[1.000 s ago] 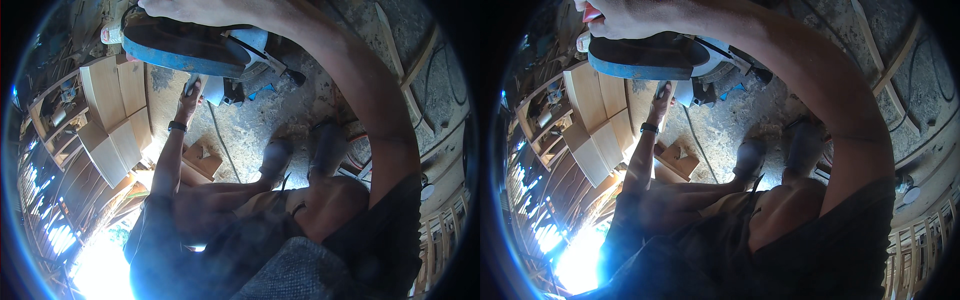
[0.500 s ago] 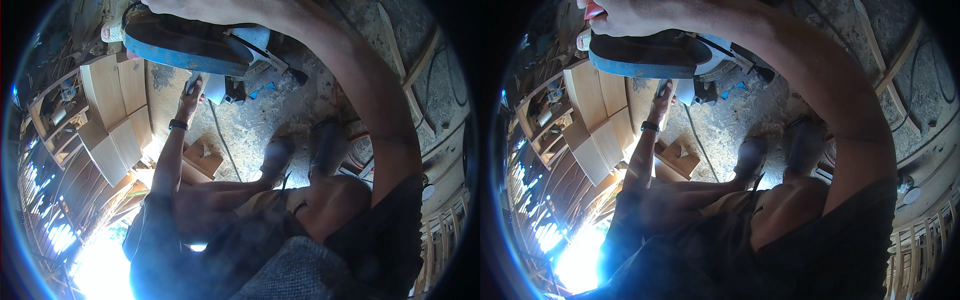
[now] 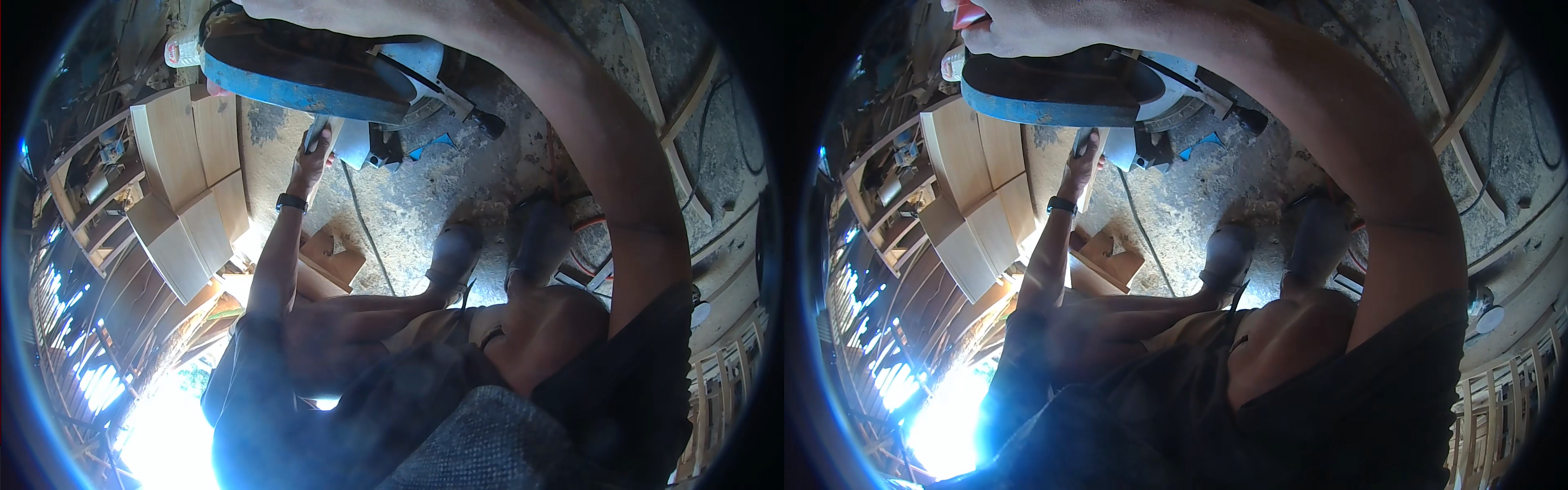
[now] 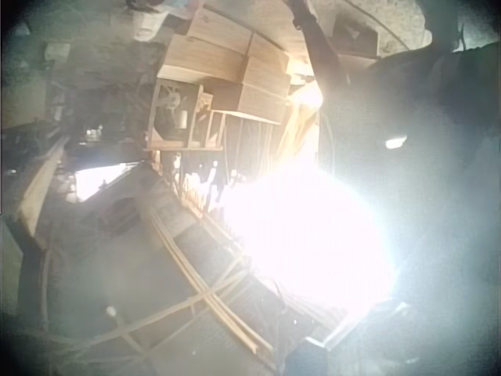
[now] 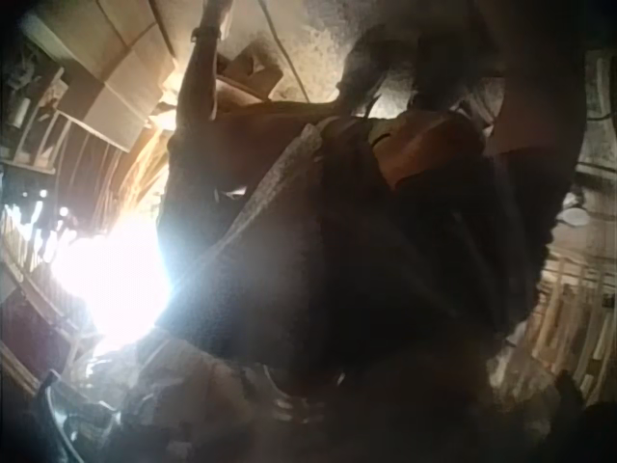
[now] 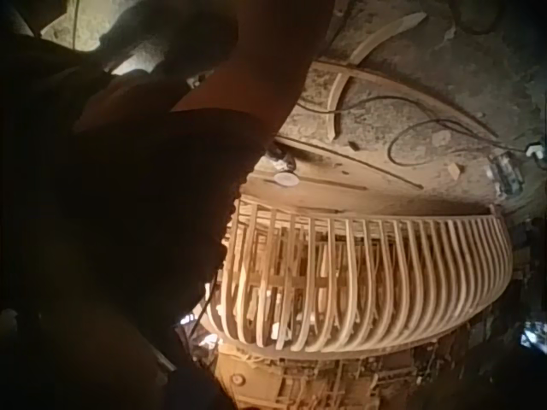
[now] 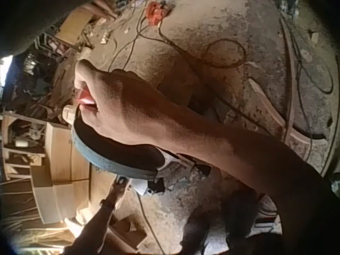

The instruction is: The person measures a wooden slat using a ruler and a square, marks it with a pencil, and cuts it using a miter saw. Then the person sands a small wooden block by holding it against a handheld power sander.

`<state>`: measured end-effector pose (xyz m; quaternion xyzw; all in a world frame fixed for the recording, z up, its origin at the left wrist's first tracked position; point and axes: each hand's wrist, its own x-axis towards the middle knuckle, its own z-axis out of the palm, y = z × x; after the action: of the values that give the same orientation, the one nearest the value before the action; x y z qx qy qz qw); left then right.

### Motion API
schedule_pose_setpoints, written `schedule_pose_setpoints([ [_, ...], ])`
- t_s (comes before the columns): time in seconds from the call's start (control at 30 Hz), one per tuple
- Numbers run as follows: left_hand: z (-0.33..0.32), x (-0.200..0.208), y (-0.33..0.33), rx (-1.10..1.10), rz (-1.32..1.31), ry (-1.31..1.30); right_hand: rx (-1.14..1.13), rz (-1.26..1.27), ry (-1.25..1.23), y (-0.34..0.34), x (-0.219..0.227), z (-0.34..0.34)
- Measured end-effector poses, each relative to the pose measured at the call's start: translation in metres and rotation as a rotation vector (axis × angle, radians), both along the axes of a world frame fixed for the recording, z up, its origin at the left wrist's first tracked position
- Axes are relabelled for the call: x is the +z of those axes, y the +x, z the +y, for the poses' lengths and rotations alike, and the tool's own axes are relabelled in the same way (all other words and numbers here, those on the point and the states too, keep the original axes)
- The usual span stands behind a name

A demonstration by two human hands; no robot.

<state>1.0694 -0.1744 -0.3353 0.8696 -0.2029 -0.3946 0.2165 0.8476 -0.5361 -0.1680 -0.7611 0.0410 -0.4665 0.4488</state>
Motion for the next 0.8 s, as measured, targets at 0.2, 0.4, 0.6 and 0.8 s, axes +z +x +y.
schedule_pose_setpoints([
  [0.2, -0.001, 0.004, -0.005, 0.034, 0.004, -0.016, 0.144, 0.638, 0.286, 0.016, 0.062, -0.012],
  [0.4, -0.002, 0.001, 0.0, 0.028, 0.008, -0.006, 0.103, 0.279, 0.159, -0.005, 0.025, -0.003],
  [0.6, 0.005, 0.003, 0.002, 0.024, 0.013, -0.016, 0.114, 0.23, 0.166, -0.029, 0.037, 0.007],
  [0.8, -0.003, -0.003, 0.0, -0.001, 0.021, -0.027, 0.065, 0.07, 0.131, -0.031, 0.015, 0.005],
])
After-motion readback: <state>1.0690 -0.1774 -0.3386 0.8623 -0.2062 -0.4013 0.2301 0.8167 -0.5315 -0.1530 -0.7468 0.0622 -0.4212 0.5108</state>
